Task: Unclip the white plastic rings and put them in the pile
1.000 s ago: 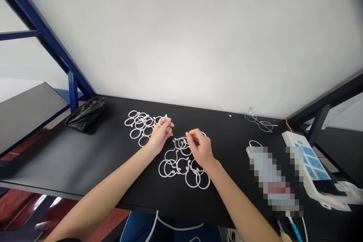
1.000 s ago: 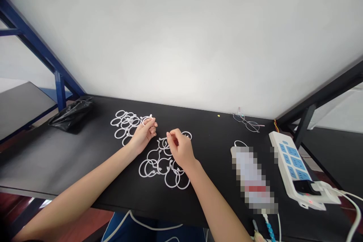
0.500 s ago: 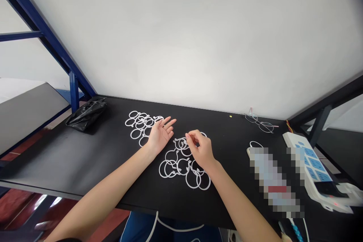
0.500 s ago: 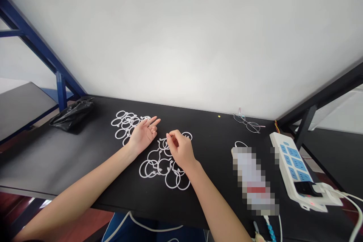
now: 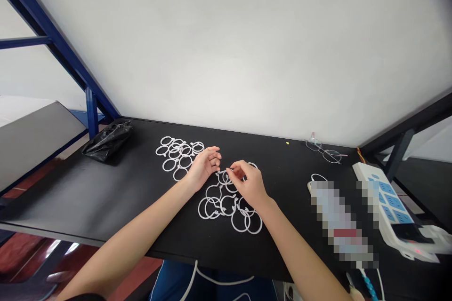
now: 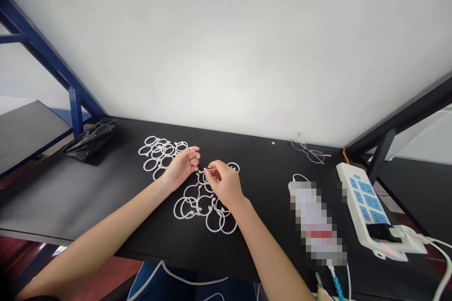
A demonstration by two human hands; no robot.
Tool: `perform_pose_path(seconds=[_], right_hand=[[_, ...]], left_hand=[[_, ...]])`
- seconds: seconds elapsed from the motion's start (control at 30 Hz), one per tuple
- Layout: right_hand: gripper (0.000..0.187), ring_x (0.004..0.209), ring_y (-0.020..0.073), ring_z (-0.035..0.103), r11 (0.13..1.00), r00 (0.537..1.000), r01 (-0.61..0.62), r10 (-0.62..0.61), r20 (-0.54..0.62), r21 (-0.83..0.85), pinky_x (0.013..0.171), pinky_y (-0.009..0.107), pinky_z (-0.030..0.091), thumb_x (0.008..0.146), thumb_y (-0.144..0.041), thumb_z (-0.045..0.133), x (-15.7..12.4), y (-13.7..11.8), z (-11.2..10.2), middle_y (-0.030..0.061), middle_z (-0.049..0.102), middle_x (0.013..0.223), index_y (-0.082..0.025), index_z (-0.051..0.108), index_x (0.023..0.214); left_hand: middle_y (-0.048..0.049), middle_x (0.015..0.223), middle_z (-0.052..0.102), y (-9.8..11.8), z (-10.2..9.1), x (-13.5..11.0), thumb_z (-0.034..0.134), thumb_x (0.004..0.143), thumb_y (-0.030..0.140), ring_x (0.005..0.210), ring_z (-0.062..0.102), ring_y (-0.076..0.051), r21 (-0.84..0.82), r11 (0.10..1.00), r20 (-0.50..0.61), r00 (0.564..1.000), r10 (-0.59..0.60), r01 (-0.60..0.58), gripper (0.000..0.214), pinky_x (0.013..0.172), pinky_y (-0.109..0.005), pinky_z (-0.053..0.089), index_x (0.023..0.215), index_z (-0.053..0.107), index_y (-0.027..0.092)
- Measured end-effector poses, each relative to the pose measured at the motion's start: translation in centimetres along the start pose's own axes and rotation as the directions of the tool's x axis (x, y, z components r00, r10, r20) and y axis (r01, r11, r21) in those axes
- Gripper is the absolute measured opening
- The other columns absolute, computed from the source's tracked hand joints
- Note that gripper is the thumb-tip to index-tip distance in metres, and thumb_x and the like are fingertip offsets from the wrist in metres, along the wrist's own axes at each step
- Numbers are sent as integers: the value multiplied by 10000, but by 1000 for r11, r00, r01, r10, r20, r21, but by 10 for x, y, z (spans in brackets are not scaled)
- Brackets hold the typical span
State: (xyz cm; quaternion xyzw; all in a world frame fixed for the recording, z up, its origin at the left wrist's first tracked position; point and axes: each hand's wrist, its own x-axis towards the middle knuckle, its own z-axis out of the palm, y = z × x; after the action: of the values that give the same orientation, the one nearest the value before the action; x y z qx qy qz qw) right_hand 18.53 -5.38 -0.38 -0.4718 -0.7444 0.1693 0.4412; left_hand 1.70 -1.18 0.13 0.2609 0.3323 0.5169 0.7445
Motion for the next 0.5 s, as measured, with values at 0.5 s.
perform_pose_path(seconds=[0.5], right_hand=[[235, 911, 237, 608, 992, 943, 78, -41, 329, -100, 873, 418, 475, 769, -295, 784, 2, -1, 0, 48, 680, 916, -202, 642, 932]], left_hand=[[-7, 743, 606, -8, -4, 3, 655, 760, 236, 602, 571, -93, 105, 995, 25, 1000, -4, 2, 180, 536, -206, 491, 906, 609, 141]])
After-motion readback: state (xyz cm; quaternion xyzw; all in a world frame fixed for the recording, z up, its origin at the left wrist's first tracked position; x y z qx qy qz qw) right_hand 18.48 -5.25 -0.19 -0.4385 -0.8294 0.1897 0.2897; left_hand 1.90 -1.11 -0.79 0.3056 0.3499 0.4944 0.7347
